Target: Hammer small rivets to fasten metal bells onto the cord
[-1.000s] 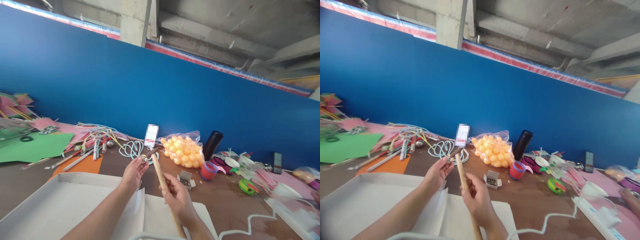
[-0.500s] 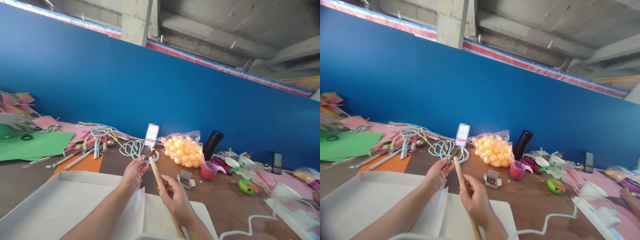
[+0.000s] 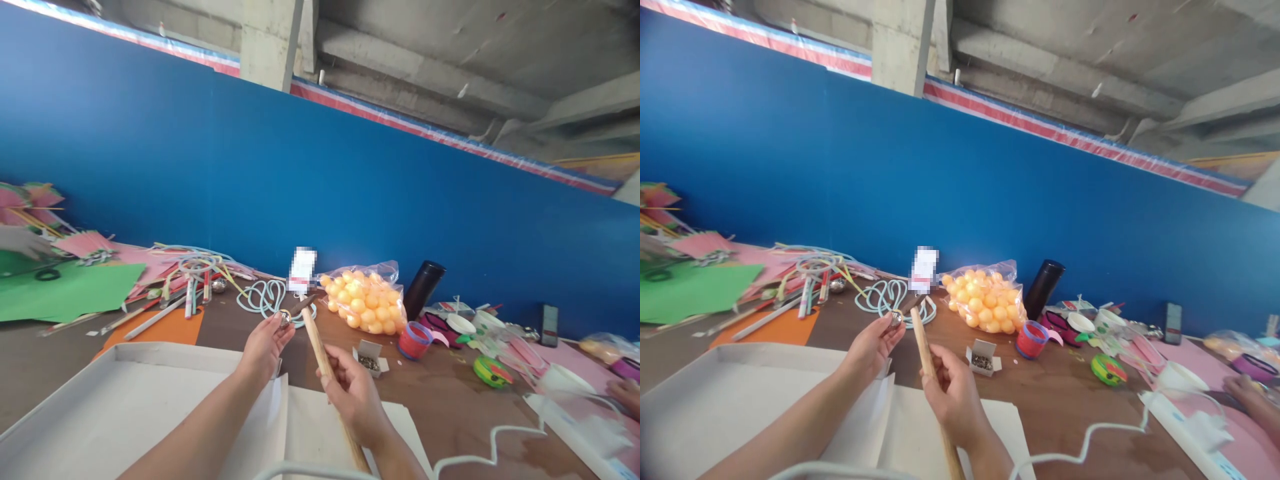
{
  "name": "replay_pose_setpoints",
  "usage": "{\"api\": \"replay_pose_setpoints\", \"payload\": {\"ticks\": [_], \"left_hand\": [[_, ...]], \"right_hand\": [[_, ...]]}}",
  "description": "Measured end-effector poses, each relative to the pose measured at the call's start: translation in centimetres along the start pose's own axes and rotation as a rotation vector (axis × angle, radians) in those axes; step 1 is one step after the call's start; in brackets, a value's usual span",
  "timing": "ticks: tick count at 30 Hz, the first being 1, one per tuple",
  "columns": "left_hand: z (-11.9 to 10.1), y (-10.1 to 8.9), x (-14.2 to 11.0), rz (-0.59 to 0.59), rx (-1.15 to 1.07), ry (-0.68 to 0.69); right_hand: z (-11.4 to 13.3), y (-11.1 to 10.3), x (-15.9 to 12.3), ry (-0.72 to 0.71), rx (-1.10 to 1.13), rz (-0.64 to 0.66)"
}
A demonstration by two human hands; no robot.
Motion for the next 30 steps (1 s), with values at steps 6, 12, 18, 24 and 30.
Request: {"api": "replay_pose_setpoints", "payload": {"ticks": [6, 12, 18, 24, 30], "left_hand": [[0.14, -0.25, 0.22, -0.008, -0.002, 0.001], [0.37, -0.34, 0.39, -0.010, 0.005, -0.010], [0.26, -0.29, 0.04, -0.041, 0.016, -0.023], [0.26, -0.28, -0.14, -0.080, 0.021, -0.048], [0.59, -0.40, 0.07, -0.071, 0.032, -0.053]], "right_hand": [[-0.54, 0.41, -0.06, -0.002, 0.002, 0.011], [-0.39, 0.26, -0.08, -0.003, -0.007, 0.005], [-0.50, 0.07, 0.01, 0.008, 0.016, -0.001], [-0.37, 0.42, -0.02, -0.002, -0.008, 0.029], [-0.51, 0.19, 0.00, 0.004, -0.011, -0.006]]}}
Point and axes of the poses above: each hand's wrist, its own x-axis towards the middle knuckle, its own y-axis out of the palm, z = x × y, the point moved 9 cm from there along x, towards the middle knuckle, and after that the axes turned 4 degrees about -z, right-handed, at the moved point
